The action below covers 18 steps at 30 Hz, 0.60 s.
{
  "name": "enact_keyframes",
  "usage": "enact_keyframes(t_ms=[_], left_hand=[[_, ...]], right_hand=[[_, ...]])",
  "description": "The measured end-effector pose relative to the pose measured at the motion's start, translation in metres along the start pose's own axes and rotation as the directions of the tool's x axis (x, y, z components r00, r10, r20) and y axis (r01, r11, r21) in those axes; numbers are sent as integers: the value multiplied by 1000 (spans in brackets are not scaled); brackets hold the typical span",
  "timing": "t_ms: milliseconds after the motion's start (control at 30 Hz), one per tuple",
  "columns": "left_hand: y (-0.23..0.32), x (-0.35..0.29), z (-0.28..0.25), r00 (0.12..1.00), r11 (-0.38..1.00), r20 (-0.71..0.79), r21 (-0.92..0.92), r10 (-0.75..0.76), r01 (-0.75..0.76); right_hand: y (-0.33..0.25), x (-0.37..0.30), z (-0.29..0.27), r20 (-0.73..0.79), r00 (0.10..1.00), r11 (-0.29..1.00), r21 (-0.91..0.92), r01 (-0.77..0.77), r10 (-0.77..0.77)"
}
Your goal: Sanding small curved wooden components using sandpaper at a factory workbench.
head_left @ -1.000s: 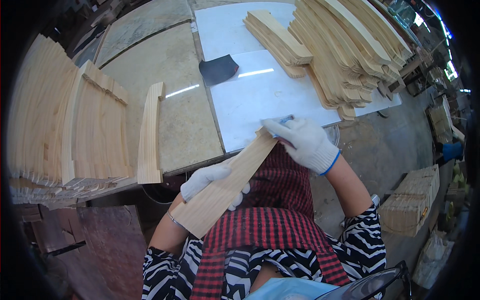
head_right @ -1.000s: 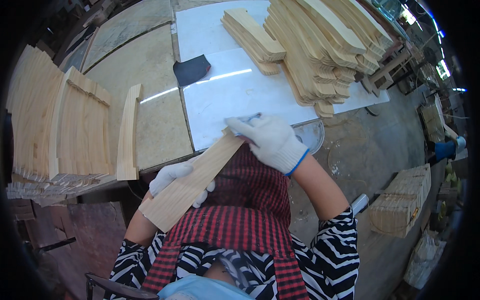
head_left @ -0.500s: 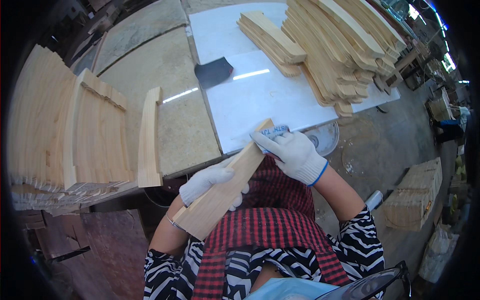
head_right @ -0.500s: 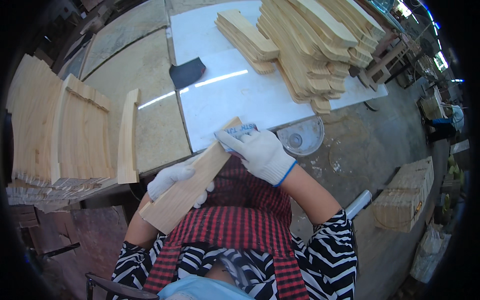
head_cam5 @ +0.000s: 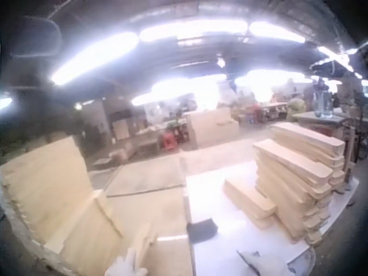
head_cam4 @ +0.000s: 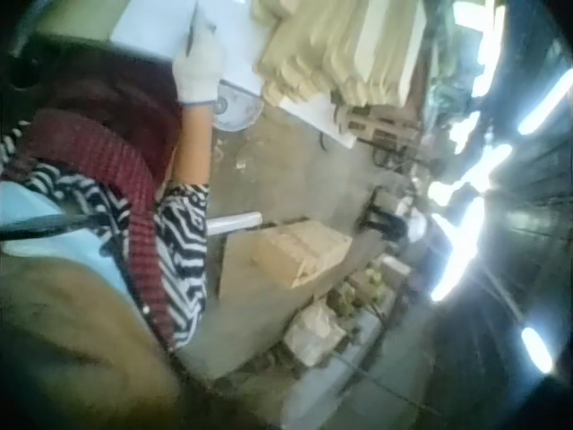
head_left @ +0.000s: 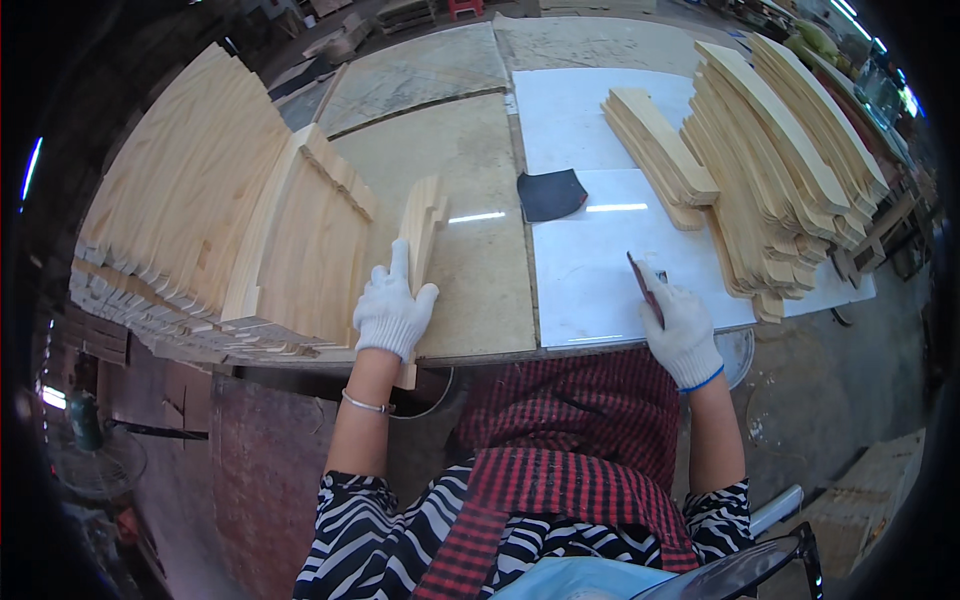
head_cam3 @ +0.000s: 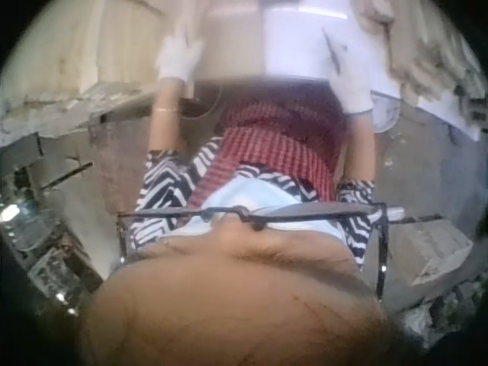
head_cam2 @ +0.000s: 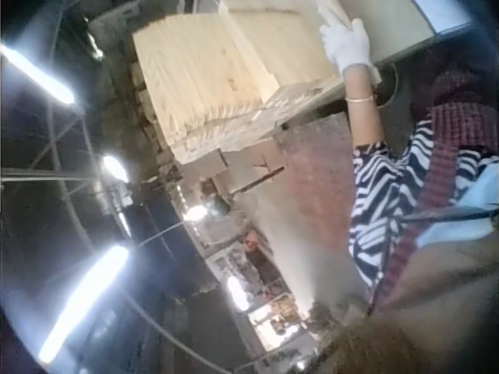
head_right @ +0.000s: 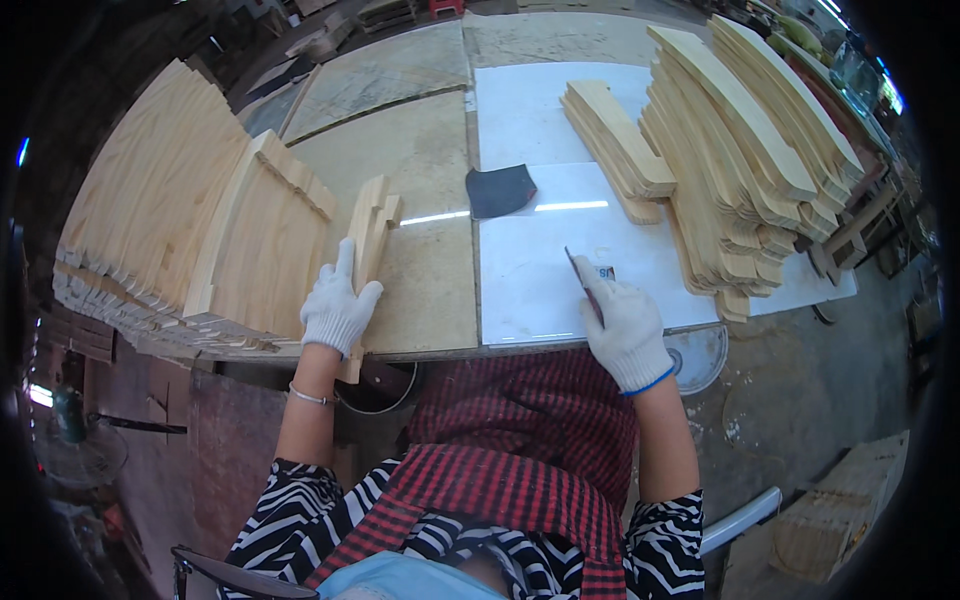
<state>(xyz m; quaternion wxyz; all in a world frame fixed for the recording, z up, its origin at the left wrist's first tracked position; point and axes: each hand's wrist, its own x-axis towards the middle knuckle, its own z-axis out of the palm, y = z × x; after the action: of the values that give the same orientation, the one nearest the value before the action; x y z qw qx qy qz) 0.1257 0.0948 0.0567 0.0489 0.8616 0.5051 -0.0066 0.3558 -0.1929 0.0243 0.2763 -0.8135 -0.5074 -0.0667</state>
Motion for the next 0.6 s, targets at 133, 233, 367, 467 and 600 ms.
enact_keyframes(t_ms=[133,233,367,467,600], left_hand=[[-13,18,17,999,992,-24,123,43,-40],[-8,23,14,1000,995,6,102,18,-18],[-12,34,13,995,998,68,-1,-69,69],[-11,36,8,985,990,112,-18,-135,137],[-1,30,1,983,989,113,39,-144,141]], right_hand=[[25,21,25,-49,991,991,69,-117,121],[40,24,41,-140,961,954,217,-206,239],[41,20,43,-116,923,883,356,-305,366],[44,18,48,-148,924,891,356,-283,353],[58,15,61,-199,917,911,307,-276,345]])
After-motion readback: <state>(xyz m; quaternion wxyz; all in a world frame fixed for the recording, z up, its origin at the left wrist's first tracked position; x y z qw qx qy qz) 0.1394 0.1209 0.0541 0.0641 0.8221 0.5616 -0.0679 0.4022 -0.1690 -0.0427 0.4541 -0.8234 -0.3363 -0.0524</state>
